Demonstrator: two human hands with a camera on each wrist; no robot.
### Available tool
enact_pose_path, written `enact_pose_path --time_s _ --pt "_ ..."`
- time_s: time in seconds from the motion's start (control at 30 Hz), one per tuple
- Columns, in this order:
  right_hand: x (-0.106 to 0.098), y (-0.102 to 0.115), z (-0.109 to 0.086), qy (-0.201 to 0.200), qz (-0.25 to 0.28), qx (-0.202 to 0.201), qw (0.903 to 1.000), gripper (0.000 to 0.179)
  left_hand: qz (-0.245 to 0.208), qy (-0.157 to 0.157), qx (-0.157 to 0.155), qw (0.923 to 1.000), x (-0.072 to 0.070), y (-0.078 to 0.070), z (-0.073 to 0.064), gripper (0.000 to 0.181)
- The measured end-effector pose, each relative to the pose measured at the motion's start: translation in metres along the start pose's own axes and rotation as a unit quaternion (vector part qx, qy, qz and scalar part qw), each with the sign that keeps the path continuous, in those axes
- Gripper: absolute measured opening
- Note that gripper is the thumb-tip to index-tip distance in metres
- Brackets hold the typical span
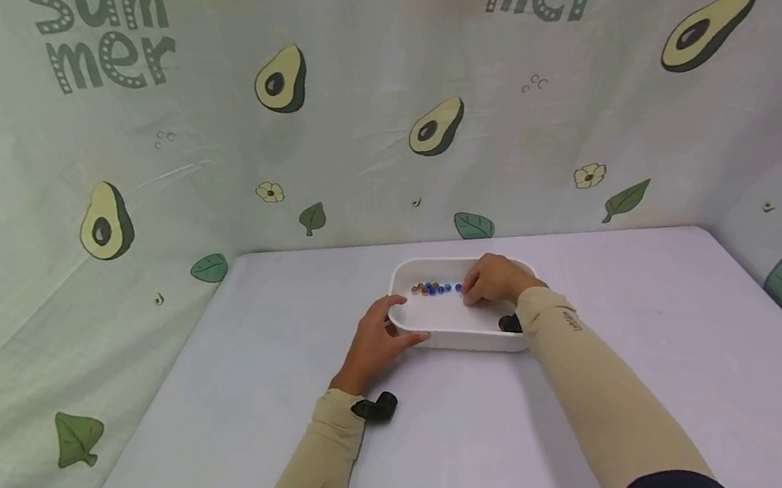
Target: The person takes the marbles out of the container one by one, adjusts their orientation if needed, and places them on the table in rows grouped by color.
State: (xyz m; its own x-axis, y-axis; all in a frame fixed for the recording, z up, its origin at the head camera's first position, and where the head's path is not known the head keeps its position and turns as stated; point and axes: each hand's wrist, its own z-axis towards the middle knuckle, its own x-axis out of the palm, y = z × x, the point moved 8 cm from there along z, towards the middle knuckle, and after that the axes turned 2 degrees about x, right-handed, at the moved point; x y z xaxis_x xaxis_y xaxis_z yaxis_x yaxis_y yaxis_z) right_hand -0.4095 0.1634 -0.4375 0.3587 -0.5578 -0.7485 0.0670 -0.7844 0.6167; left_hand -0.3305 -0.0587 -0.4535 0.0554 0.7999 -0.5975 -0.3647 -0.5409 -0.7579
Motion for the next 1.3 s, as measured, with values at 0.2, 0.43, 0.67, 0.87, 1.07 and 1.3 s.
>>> enact_pose_path --time_s 0.2,0.43,0.67,0.87,1.07,1.3 --pt "0.001 0.003 -0.002 0.01 -0.033 -0.021 0.9992 0.016 -0.007 -0.002 -0.003 1.0 -0.001 0.0 -0.001 0.075" --pt "0.001 0.002 -0.006 0.016 -0.025 -0.052 0.9982 0.015 -0.008 0.0 0.002 1.0 0.001 -0.002 -0.003 0.076" --pt "-0.009 0.005 -0.007 0.027 0.018 -0.059 0.9977 0.017 -0.004 -0.001 0.002 1.0 0.0 -0.003 -0.002 0.074" --pt "-0.016 0.009 -0.008 0.027 0.098 -0.05 0.9936 0.027 -0.005 -0.004 -0.008 0.9999 -0.002 -0.002 -0.003 0.073" --pt "-0.018 0.014 -0.011 0.032 0.166 -0.056 0.9841 0.038 -0.001 -0.003 -0.012 0.9999 0.0 -0.001 -0.004 0.074" --pt "-0.025 0.019 -0.014 -0.007 0.225 -0.065 0.9723 0.04 -0.008 -0.005 -0.007 0.9999 -0.002 -0.002 -0.004 0.075"
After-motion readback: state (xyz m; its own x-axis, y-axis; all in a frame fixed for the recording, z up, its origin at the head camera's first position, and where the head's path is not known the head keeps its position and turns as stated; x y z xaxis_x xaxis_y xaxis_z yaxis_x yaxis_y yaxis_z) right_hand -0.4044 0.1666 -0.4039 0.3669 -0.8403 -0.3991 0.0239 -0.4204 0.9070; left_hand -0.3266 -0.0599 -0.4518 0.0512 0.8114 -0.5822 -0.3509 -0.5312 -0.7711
